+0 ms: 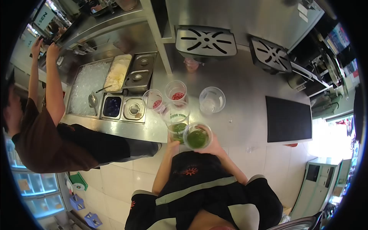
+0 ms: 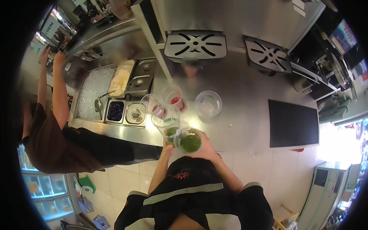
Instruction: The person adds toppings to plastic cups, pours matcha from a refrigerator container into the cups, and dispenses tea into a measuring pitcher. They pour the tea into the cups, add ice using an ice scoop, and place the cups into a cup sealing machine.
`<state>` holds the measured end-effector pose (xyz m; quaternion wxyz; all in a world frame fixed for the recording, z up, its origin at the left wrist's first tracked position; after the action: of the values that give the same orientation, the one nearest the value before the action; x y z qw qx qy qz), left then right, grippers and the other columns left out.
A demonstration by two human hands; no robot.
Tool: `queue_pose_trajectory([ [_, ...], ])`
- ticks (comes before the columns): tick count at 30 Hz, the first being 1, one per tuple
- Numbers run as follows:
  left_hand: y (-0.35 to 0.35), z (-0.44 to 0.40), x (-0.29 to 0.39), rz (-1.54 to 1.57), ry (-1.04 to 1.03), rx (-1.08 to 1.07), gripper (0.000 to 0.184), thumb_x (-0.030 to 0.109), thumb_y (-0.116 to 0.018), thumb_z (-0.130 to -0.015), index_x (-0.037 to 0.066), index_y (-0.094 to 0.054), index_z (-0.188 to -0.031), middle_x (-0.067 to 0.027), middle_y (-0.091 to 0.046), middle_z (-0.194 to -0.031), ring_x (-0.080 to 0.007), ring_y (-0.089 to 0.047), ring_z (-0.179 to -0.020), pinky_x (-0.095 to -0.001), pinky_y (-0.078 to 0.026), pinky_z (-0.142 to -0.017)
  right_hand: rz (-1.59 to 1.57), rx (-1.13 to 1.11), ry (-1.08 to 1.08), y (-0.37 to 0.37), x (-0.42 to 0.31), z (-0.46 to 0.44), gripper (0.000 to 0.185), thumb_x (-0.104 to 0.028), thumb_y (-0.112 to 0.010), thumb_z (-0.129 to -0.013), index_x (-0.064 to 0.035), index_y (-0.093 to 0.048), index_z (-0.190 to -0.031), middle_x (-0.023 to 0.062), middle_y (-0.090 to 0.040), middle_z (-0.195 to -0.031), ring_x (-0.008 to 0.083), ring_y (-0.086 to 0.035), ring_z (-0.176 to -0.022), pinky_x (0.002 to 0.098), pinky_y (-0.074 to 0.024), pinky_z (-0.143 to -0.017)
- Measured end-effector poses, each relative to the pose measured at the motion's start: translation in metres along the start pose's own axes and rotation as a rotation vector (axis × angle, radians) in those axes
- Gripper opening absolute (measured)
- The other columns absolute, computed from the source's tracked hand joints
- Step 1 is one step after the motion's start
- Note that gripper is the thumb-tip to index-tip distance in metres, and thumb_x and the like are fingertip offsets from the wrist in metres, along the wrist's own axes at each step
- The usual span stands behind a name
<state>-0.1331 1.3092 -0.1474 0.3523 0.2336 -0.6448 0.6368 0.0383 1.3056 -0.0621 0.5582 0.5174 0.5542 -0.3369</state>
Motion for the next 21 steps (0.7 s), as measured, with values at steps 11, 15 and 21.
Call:
queue_pose_trajectory([
  [11,0.028,-0.032,0.005,-1.438,0.017,0.16,0.088,0.018,-0.075,-0.049,-0.001,-0.028,-0.12,-0.0174,-0.045,-0.115,-0.0323,-0.041,-0.109,-0.0383,-0.034,-0.092,0.009,0.549,-0.299,0.013,0.126,0.023,0.092,-0.013,-0.077,-0.053,0.0042,-0.022,-0.125,0.0179,-0.032,-0.124,0.0274,-0.037,-0.113,0.036,-0.0338,-0.091],
  [15,0.044,0.014,0.015,-1.378,-0.158,0.261,0.082,0.019,-0.071,-0.057,0.003,-0.028,-0.125,-0.0185,-0.034,-0.126,-0.0328,-0.036,-0.113,-0.0373,-0.029,-0.096,-0.131,0.622,-0.523,-0.019,0.135,0.071,0.088,-0.008,-0.069,-0.062,-0.0039,-0.013,-0.129,0.0166,-0.024,-0.124,0.0283,-0.039,-0.107,0.0368,-0.0375,-0.086],
  [21,0.125,0.153,0.022,-1.209,-0.126,0.264,0.038,0.032,-0.06,-0.07,0.006,-0.054,-0.097,-0.0138,-0.052,-0.105,-0.0303,-0.048,-0.098,-0.0382,-0.037,-0.086,-0.165,-0.08,-0.593,-0.136,0.142,0.102,0.025,-0.007,-0.059,-0.072,-0.0027,-0.054,-0.096,0.0038,-0.054,-0.069,0.0129,-0.05,-0.057,0.0253,-0.0423,-0.049],
])
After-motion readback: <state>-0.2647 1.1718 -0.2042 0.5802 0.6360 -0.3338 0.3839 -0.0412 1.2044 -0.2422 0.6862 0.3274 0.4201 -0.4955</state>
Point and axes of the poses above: each hand's wrist, its own z-axis away from the middle knuckle, its own y-axis out of the back of the hand, x = y × z, the point moved 5 cm from there along -z, towards the middle knuckle
